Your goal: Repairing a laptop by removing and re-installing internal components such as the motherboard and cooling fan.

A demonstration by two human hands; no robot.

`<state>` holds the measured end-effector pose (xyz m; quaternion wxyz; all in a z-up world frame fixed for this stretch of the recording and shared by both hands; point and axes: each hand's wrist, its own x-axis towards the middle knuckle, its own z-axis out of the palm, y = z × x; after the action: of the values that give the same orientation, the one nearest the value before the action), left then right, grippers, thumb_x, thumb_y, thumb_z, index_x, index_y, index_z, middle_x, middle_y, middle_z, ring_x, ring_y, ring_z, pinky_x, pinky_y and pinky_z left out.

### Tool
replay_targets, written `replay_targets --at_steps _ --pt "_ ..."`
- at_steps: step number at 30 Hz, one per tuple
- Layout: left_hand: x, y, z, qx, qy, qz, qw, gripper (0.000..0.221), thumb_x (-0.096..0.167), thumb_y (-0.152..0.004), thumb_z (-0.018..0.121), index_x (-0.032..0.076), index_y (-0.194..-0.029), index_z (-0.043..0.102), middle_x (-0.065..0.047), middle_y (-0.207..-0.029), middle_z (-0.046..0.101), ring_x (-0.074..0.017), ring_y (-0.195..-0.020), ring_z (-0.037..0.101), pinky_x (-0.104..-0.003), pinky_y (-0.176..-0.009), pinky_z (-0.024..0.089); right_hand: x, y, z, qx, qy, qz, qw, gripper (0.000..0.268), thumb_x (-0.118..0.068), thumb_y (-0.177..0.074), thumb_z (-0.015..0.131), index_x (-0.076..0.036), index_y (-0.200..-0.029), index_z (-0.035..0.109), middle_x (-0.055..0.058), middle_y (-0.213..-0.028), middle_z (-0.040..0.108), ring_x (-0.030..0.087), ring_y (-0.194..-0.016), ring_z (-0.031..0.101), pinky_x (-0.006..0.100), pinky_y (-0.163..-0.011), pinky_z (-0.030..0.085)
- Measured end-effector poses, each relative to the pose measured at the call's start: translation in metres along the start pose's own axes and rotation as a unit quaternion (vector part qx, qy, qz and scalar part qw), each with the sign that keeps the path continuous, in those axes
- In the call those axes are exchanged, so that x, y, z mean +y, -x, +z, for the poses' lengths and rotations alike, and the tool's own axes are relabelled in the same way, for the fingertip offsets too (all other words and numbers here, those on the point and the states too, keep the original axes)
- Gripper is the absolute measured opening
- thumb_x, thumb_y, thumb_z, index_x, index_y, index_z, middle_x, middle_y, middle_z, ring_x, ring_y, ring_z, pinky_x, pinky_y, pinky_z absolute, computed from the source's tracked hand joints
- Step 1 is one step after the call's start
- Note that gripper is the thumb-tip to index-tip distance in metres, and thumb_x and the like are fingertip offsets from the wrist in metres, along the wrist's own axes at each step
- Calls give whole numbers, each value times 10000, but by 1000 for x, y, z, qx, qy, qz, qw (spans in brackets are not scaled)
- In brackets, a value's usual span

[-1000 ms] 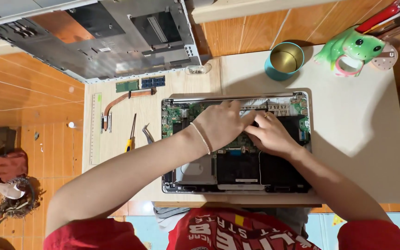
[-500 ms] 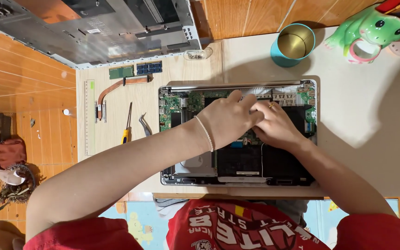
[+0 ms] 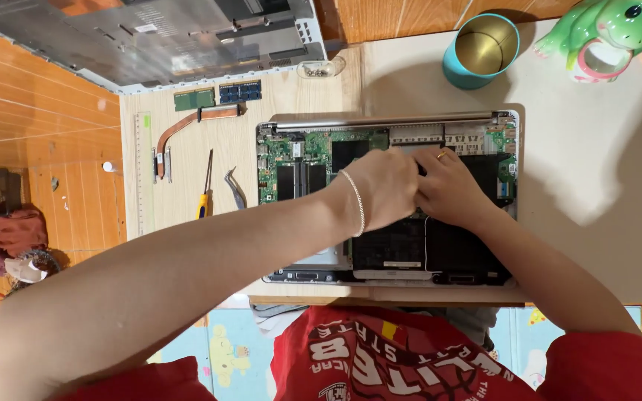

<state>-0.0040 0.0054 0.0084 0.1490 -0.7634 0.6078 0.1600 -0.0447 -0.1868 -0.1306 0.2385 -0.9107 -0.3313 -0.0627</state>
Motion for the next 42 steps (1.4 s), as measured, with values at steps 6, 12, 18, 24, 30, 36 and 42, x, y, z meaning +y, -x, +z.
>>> replay_targets --at_steps 6,12,18,24,30,36,42 --pt "-34 49 39 144 -123 10 982 87 175 -811 726 120 -863 768 -15 -903 677 -201 -923 650 -307 -660 567 1 -1 -18 -19 -29 -4 999 364 -166 -865 763 -139 -1227 778 105 -1120 605 325 -1033 595 460 -904 487" --pt "-7 125 41 368 34 -243 897 404 66 -837 724 138 -1234 732 -28 -1006 691 -186 -926 669 -306 -671 568 98 25 -44 187 25 211 959 579 -263 -981 931 -54 -1436 642 159 -1385 524 315 -1329 550 418 -1180 475" --pt "49 121 106 499 346 -315 730 173 51 -1018 682 54 -1191 678 -79 -1139 724 -218 -977 720 -321 -821 588 156 6 -15 168 18 243 955 1228 -369 -773 1029 68 -1625 260 344 -1623 329 496 -1492 382 539 -1215 369" --pt "101 99 140 478 434 -310 698 258 54 -959 693 37 -1215 719 -113 -1056 706 -234 -903 703 -301 -790 571 168 -23 -6 195 -49 268 942 1096 -346 -782 1024 -11 -1596 372 252 -1548 502 418 -1450 491 494 -1205 415" --pt "99 90 127 464 544 -364 597 268 42 -968 675 45 -1235 698 -86 -1009 701 -201 -799 699 -268 -750 563 113 -15 -39 206 -66 259 941 1022 -291 -758 1014 -24 -1543 416 222 -1495 555 384 -1401 549 484 -1173 438" --pt "83 90 112 447 511 -280 679 289 25 -972 673 10 -1261 689 -130 -1133 712 -210 -952 717 -278 -825 566 30 12 -51 195 -109 204 953 1017 -241 -664 1001 -37 -1475 422 208 -1436 545 363 -1350 557 456 -1151 463" --pt "80 70 108 497 528 -257 639 266 113 -915 819 41 -1148 712 -104 -1096 772 -197 -917 782 -268 -782 632 13 15 -51 170 -113 48 978 973 -207 -638 982 -46 -1416 420 190 -1447 530 380 -1358 559 472 -1158 471"
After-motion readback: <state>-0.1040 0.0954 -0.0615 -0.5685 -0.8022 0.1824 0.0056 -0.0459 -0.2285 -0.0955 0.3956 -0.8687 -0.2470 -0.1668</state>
